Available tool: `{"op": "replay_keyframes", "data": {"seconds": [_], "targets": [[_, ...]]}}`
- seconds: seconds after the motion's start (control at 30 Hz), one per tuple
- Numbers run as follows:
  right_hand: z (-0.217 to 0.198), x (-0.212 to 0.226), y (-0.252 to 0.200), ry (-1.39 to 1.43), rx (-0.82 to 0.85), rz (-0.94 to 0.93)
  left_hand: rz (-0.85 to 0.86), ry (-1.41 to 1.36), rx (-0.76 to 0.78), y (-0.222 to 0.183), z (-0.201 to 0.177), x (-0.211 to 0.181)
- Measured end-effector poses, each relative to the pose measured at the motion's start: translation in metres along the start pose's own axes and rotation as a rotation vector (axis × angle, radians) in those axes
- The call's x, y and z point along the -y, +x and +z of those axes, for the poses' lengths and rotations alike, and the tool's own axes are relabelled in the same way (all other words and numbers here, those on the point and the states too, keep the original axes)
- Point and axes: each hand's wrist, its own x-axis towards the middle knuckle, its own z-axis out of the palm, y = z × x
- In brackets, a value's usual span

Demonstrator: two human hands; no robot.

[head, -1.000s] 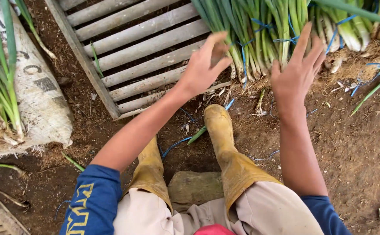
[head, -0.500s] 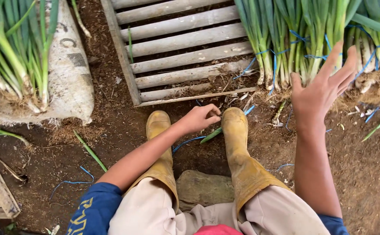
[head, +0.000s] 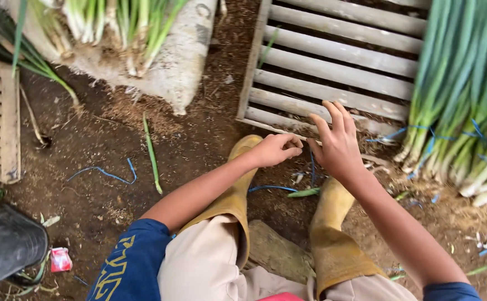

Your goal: Tying bundles of green onions with plastic string

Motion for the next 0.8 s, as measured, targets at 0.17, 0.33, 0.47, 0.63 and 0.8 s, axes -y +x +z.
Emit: {"op": "replay_keyframes", "data": {"seconds": [0.17,0.33,0.47,0.63,0.8], "targets": [[0.030,0.019,0.043,0.136,0.089,-0.075,-0.039,-0.122,-0.156,-0.027,-0.035,0.025],[0.057,0.055,0.098,0.400,0.232,0.039,0.106,-0.192,-0.491,-0.047,-0.080,0.025],[0.076,0.089,0.152,0.808,0.431,0.232,0.224,-0.134,-0.841,-0.065,-0.135,0.032],[0.080,0.159,0.225,1.196,0.532,0.354,0.172,-0.039,-1.705,-0.087,-0.207,0.034],[0.119,0.192,0.271,1.372,0.372,0.319,0.257,0.004,-1.862,-0.110,-0.250,0.038]]}}
